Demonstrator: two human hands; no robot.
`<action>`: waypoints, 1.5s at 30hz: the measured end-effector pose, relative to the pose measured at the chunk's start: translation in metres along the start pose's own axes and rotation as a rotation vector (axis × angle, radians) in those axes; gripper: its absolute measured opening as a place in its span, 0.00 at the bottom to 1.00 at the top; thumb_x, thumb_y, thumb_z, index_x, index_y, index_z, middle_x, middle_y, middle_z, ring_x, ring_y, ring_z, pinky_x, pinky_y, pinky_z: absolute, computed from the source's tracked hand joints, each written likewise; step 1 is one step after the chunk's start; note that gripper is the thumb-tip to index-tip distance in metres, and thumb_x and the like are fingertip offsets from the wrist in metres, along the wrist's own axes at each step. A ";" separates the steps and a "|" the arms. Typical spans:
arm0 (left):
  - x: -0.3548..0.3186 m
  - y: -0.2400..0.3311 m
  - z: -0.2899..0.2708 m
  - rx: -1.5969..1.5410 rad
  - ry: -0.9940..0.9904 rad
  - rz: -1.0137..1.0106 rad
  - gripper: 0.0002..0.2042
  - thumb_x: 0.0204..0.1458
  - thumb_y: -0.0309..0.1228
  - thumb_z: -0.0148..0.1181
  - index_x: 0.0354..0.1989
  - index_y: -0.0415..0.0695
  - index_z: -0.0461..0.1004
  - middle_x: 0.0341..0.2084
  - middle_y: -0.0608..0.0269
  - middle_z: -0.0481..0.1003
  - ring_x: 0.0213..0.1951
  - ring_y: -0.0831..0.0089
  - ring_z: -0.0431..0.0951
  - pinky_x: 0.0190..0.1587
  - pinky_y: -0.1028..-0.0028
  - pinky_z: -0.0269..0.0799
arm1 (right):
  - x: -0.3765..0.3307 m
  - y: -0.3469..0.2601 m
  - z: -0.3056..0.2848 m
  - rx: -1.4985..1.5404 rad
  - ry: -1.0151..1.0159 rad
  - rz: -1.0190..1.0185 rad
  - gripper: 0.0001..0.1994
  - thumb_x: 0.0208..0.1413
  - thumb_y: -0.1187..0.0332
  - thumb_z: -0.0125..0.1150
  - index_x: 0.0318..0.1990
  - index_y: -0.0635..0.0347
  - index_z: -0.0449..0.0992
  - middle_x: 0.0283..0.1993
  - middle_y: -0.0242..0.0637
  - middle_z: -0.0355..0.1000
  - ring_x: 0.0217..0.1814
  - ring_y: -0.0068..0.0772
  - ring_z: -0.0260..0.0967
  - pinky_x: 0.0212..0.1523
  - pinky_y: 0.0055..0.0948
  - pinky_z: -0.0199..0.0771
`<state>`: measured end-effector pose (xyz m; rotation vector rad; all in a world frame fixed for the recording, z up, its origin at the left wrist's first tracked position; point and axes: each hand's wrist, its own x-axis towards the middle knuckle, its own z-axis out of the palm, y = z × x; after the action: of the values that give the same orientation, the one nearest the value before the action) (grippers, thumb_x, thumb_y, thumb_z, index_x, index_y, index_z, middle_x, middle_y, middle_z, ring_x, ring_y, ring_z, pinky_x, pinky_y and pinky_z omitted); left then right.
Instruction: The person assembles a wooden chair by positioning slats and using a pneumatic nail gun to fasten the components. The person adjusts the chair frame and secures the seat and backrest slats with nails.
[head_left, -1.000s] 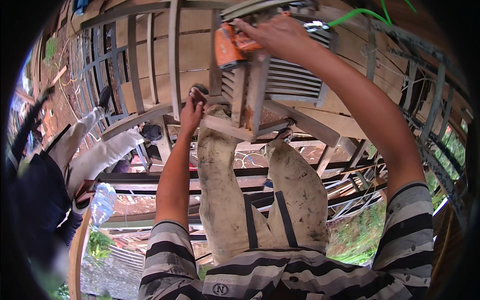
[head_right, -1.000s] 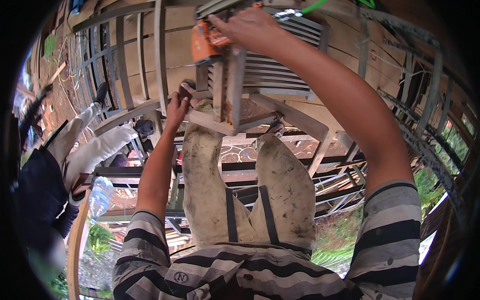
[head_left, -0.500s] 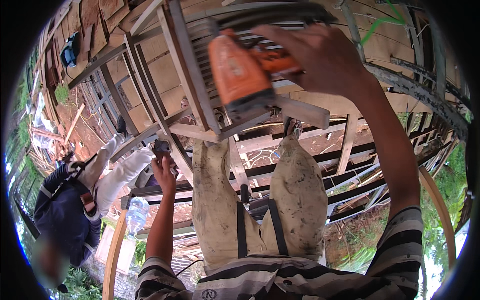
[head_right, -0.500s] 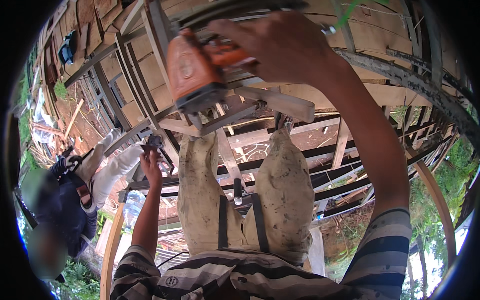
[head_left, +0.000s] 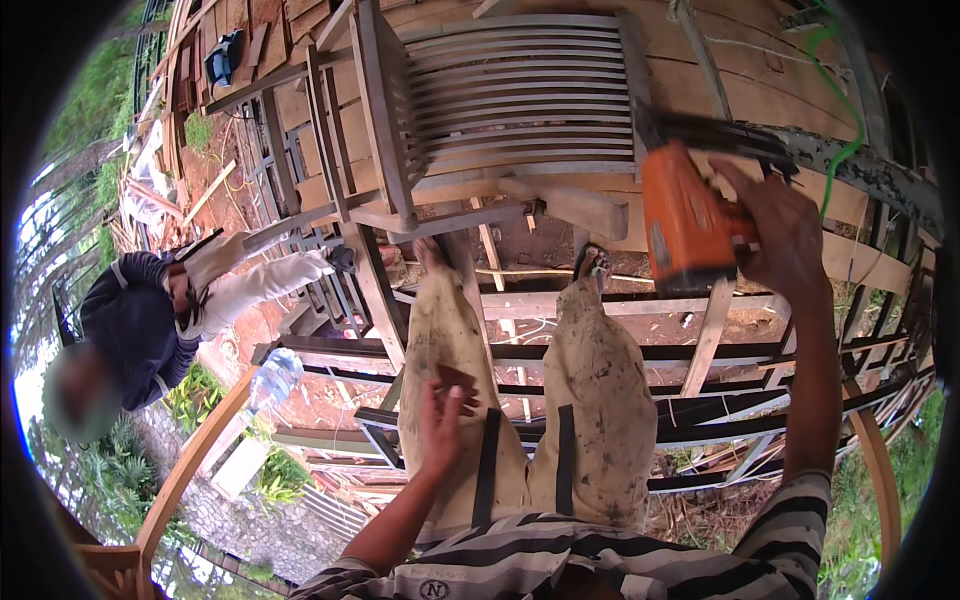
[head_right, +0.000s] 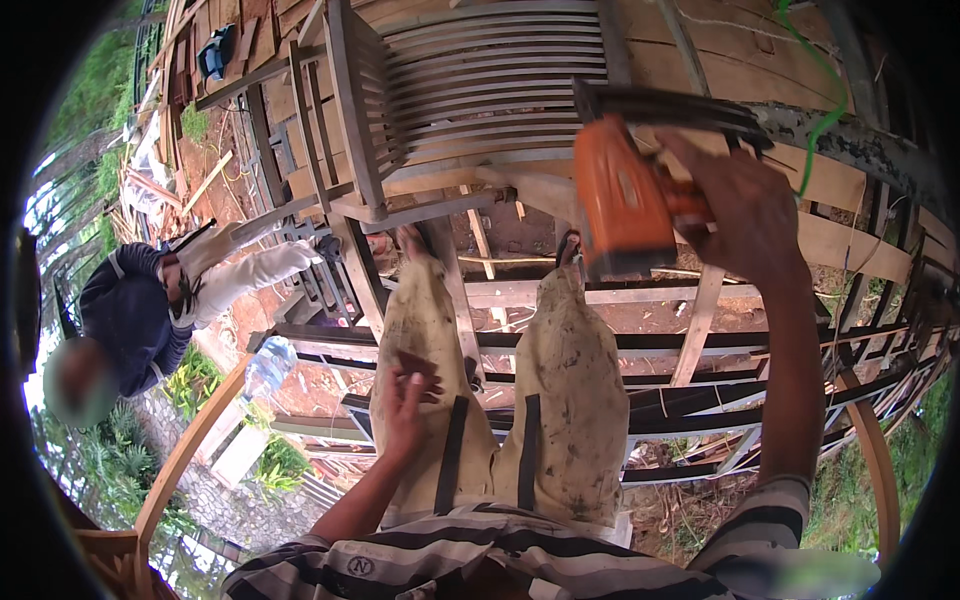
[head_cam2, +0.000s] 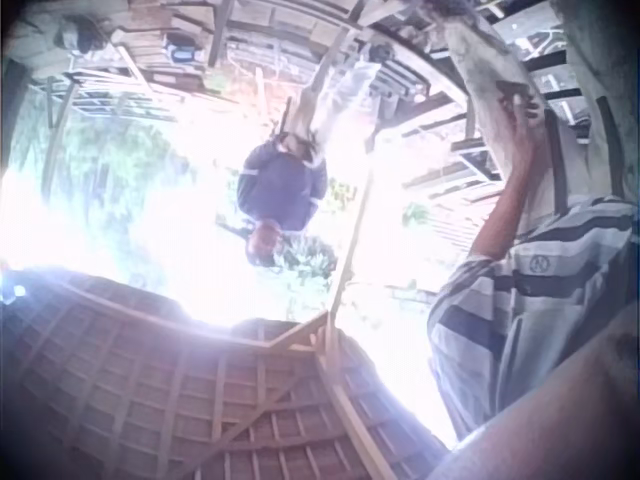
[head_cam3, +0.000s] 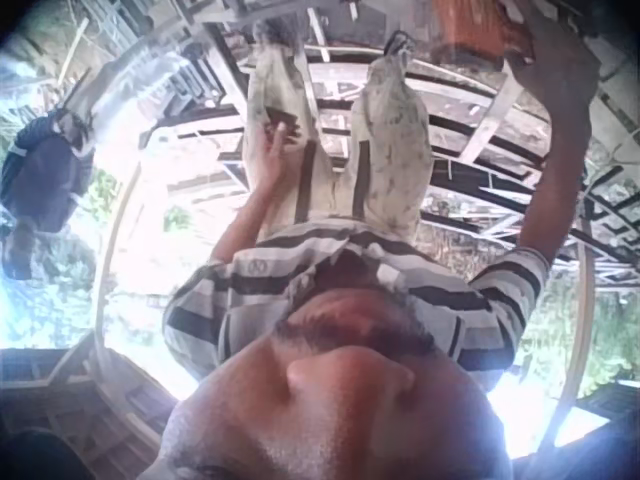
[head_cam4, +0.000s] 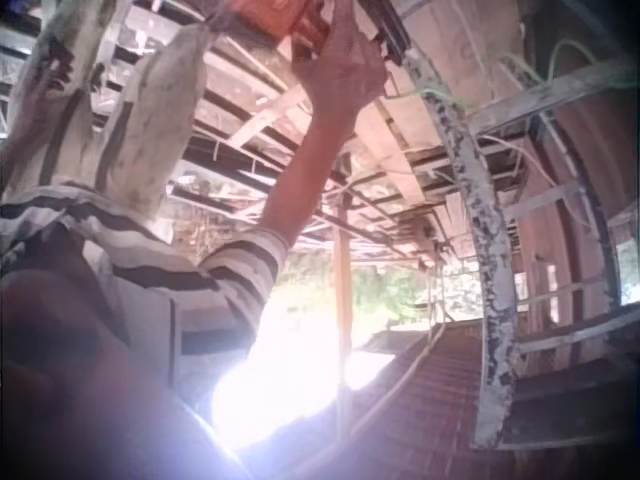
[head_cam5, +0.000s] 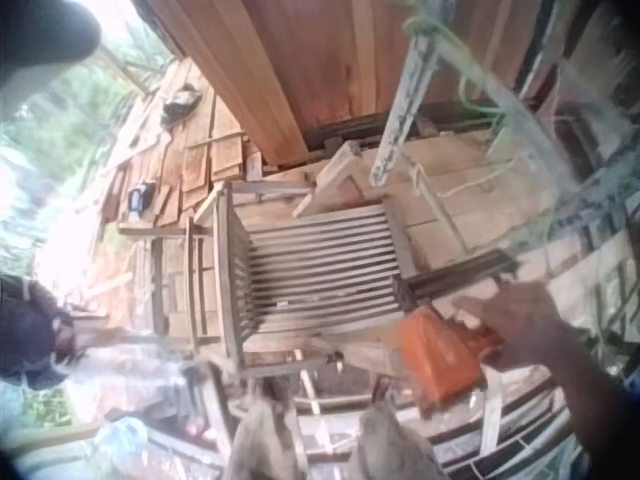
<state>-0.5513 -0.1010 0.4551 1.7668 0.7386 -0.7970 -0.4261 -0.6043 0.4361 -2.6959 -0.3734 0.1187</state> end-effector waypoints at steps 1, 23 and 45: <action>-0.001 -0.014 0.006 -0.034 -0.060 -0.046 0.10 0.71 0.33 0.52 0.53 0.42 0.64 0.41 0.57 0.81 0.39 0.71 0.82 0.40 0.73 0.76 | -0.014 -0.004 -0.005 -0.014 -0.040 -0.038 0.38 0.47 0.63 0.75 0.68 0.56 0.69 0.29 0.33 0.73 0.32 0.39 0.74 0.38 0.41 0.75; 0.111 -0.085 -0.106 -0.352 -0.051 0.073 0.10 0.69 0.36 0.51 0.49 0.45 0.64 0.35 0.57 0.78 0.30 0.66 0.82 0.29 0.70 0.77 | -0.015 -0.283 -0.131 -0.364 -0.575 0.074 0.27 0.63 0.63 0.50 0.70 0.59 0.66 0.34 0.43 0.82 0.33 0.47 0.83 0.37 0.44 0.82; 0.149 0.050 -0.179 -0.471 -0.274 0.303 0.08 0.69 0.35 0.50 0.46 0.46 0.63 0.34 0.57 0.80 0.29 0.66 0.81 0.31 0.67 0.77 | 0.074 -0.730 -0.569 -1.772 0.052 0.576 0.13 0.57 0.60 0.63 0.44 0.57 0.79 0.30 0.35 0.80 0.34 0.41 0.80 0.35 0.41 0.79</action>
<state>-0.3931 0.0708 0.4108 1.2727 0.4173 -0.5836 -0.4531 -0.1645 1.2536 -4.4139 0.7589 -0.2713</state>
